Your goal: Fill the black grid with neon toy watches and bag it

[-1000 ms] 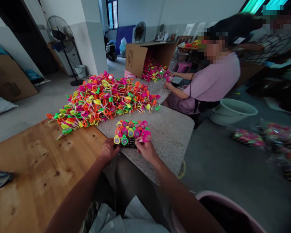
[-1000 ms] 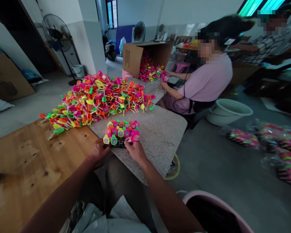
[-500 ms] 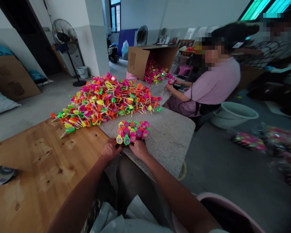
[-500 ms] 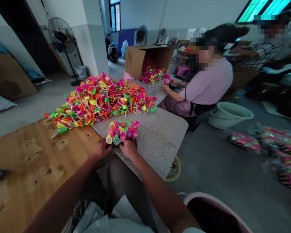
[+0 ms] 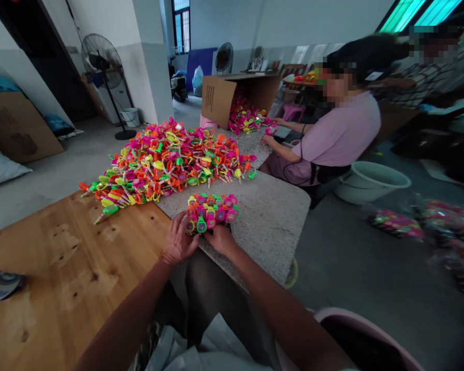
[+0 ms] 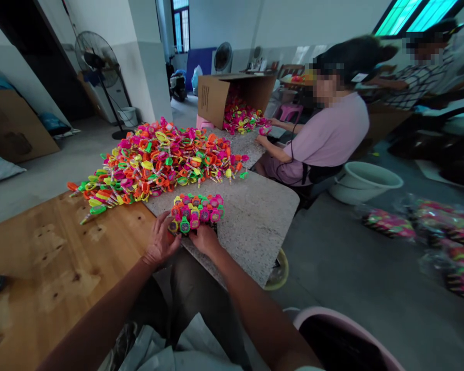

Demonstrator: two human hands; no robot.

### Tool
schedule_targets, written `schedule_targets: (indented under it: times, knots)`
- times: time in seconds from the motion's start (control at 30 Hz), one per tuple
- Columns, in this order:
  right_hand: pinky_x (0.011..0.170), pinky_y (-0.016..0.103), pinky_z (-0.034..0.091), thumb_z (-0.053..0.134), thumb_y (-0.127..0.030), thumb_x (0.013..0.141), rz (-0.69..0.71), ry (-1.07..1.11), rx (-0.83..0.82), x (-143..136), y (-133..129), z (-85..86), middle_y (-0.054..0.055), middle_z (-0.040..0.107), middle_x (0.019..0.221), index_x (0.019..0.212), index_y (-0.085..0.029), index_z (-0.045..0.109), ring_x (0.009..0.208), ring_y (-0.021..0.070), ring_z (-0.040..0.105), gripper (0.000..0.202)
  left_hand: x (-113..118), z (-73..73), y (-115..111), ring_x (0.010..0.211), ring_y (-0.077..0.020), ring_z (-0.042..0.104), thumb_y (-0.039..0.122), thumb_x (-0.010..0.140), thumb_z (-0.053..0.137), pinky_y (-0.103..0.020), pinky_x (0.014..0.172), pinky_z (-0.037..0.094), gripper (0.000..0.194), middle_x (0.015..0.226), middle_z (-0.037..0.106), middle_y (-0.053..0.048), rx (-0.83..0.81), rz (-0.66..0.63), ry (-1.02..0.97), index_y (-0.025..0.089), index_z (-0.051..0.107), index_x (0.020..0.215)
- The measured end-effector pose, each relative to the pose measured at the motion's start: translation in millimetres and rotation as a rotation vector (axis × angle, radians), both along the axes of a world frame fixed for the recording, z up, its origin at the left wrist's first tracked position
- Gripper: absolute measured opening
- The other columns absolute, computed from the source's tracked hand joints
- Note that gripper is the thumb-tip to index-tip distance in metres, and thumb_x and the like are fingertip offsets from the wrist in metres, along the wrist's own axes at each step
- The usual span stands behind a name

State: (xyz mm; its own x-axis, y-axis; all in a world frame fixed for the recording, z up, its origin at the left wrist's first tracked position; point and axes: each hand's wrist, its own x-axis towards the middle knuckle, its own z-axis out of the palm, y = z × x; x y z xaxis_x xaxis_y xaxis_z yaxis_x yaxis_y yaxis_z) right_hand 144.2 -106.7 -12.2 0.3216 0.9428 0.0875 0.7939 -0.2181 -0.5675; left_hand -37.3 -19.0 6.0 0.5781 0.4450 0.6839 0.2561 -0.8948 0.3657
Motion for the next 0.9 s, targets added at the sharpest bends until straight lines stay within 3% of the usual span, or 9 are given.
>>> schedule_targets:
  times: [0.1, 0.2, 0.43, 0.63, 0.73, 0.8, 0.9]
  knots:
    - [0.098, 0.029, 0.050, 0.059, -0.028, 0.099, 0.050, 0.017, 0.041, 4, -1, -4.8, 0.010, 0.076, 0.127, 0.128, -0.019, 0.074, 0.120, 0.0258, 0.068, 0.034, 18, 12.3, -4, 0.145, -0.0380, 0.045, 0.044, 0.092, 0.073, -0.060, 0.118, 0.044, 0.064, 0.156, 0.047, -0.017, 0.042, 0.054, 0.125, 0.025, 0.049, 0.148]
    - [0.103, 0.030, 0.049, 0.057, -0.026, 0.100, 0.065, 0.031, 0.060, 6, -2, -5.7, 0.011, 0.073, 0.132, 0.131, -0.018, 0.071, 0.124, 0.0255, 0.066, 0.035, 31, 13.8, -1, 0.148, -0.0412, 0.041, 0.047, 0.089, 0.077, -0.064, 0.118, 0.044, 0.055, 0.160, 0.044, -0.017, 0.036, 0.064, 0.180, 0.026, 0.059, 0.137]
    - [0.100, 0.029, 0.050, 0.056, -0.023, 0.099, 0.025, -0.006, -0.019, -1, -3, 7.1, 0.011, 0.074, 0.131, 0.126, -0.019, 0.073, 0.122, 0.0251, 0.067, 0.032, 28, 7.4, 3, 0.151, -0.0371, 0.038, 0.039, 0.092, 0.075, -0.062, 0.121, 0.043, 0.043, 0.155, 0.048, -0.017, 0.011, -0.022, 0.087, 0.022, 0.062, 0.129]
    - [0.097, 0.031, 0.051, 0.057, -0.021, 0.097, -0.021, -0.018, -0.101, -18, 1, 19.1, 0.014, 0.074, 0.128, 0.124, -0.019, 0.074, 0.116, 0.0265, 0.070, 0.032, 30, 5.0, 3, 0.155, -0.0369, 0.035, 0.037, 0.092, 0.075, -0.060, 0.125, 0.041, 0.047, 0.155, 0.049, -0.017, 0.020, -0.040, 0.089, 0.022, 0.060, 0.134]
    - [0.103, 0.031, 0.049, 0.058, -0.018, 0.095, 0.042, 0.075, 0.010, -16, -19, 30.6, 0.013, 0.070, 0.135, 0.128, -0.019, 0.072, 0.123, 0.0253, 0.066, 0.036, 20, 1.5, 2, 0.155, -0.0360, 0.036, 0.041, 0.093, 0.074, -0.059, 0.124, 0.042, 0.060, 0.162, 0.042, -0.016, -0.029, -0.019, 0.100, 0.025, 0.050, 0.146]
    - [0.101, 0.032, 0.050, 0.059, -0.018, 0.093, 0.126, 0.171, 0.043, 1, -46, 42.3, 0.010, 0.073, 0.129, 0.122, -0.021, 0.075, 0.119, 0.0241, 0.067, 0.032, 4, -5.1, 2, 0.154, -0.0354, 0.039, 0.044, 0.093, 0.074, -0.058, 0.122, 0.046, 0.073, 0.164, 0.039, -0.018, -0.073, -0.010, 0.092, 0.026, 0.039, 0.155]
    - [0.078, 0.028, 0.054, 0.058, -0.030, 0.095, 0.235, 0.360, -0.180, 56, -86, 60.5, 0.004, 0.079, 0.096, 0.100, -0.023, 0.078, 0.088, 0.0206, 0.073, 0.021, -22, -21.7, 4, 0.148, -0.0349, 0.048, 0.044, 0.096, 0.069, -0.057, 0.117, 0.050, 0.075, 0.160, 0.045, -0.019, -0.104, 0.028, 0.081, 0.024, 0.034, 0.158]
